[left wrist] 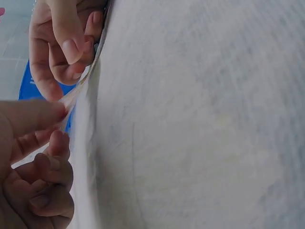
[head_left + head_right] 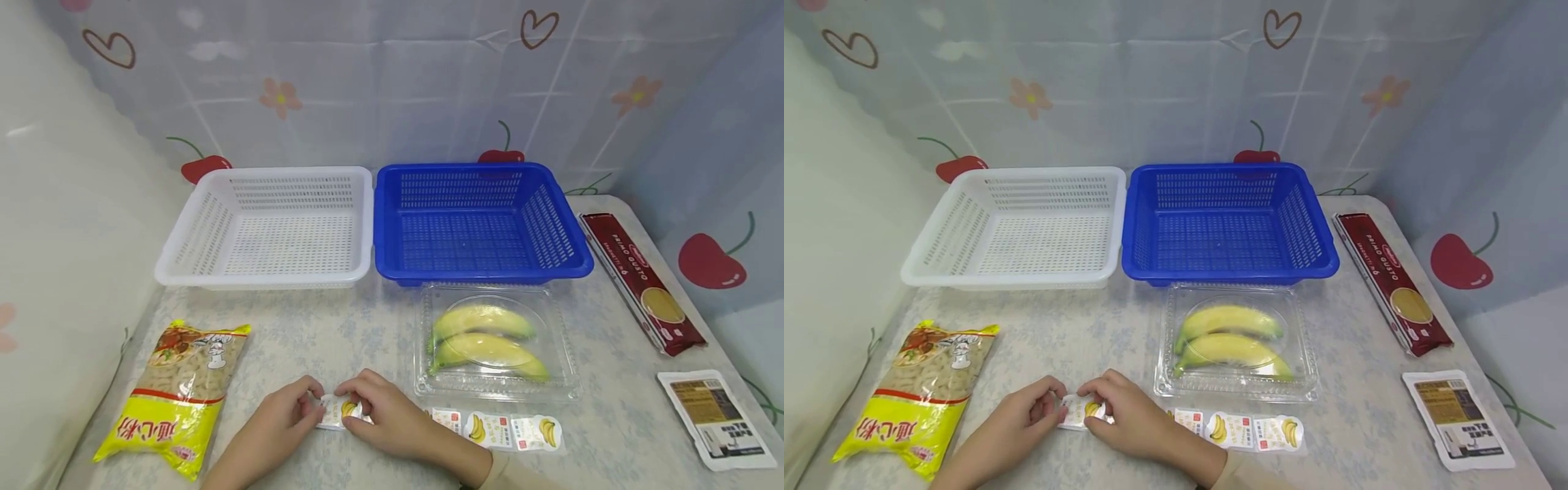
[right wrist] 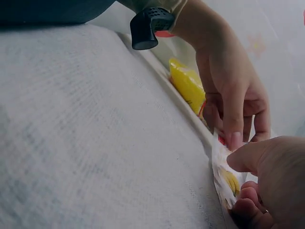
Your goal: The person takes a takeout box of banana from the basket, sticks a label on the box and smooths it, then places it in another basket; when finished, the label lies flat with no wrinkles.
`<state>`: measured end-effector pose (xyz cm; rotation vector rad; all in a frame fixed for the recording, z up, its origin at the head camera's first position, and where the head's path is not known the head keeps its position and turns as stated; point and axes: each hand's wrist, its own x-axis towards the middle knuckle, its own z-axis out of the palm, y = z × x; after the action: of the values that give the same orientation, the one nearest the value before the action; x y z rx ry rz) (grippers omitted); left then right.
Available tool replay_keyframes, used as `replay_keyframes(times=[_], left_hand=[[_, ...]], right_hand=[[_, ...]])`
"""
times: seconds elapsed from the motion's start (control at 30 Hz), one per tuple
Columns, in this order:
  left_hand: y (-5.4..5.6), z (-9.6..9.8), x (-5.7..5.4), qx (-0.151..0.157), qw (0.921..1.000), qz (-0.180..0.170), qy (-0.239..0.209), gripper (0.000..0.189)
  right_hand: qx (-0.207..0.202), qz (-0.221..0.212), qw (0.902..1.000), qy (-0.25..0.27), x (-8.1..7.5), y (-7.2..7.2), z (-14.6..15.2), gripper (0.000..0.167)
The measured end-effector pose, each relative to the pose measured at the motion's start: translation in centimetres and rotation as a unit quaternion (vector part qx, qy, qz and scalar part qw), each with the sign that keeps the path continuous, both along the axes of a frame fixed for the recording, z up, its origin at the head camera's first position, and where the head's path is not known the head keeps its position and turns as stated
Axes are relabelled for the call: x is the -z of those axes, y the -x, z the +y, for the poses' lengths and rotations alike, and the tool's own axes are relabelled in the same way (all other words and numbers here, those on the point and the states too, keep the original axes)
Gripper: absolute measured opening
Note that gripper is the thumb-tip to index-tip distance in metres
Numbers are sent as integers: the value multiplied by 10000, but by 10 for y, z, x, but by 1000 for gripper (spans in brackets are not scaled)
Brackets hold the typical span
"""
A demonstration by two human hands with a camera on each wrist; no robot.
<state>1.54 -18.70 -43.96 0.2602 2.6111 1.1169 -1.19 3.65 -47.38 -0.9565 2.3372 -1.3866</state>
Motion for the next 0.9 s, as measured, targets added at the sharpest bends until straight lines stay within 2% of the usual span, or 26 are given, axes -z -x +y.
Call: replay_keyframes(times=[0.13, 0.3, 0.57, 0.9], left_hand=[[2, 5, -2, -326, 9994, -43, -90, 8], [2, 8, -4, -577, 9980, -190, -196, 14], [2, 8, -3, -707, 9960, -191, -505, 20], [3, 11, -5, -995, 9931, -453, -429, 14]], right_hand=[[70, 2, 10000, -47, 1, 2, 0, 35], [178, 73, 9998, -103, 3, 4, -1, 36], [292, 309, 9990, -158, 4, 3, -3, 37], [256, 398, 9987, -205, 5, 2, -2, 35]])
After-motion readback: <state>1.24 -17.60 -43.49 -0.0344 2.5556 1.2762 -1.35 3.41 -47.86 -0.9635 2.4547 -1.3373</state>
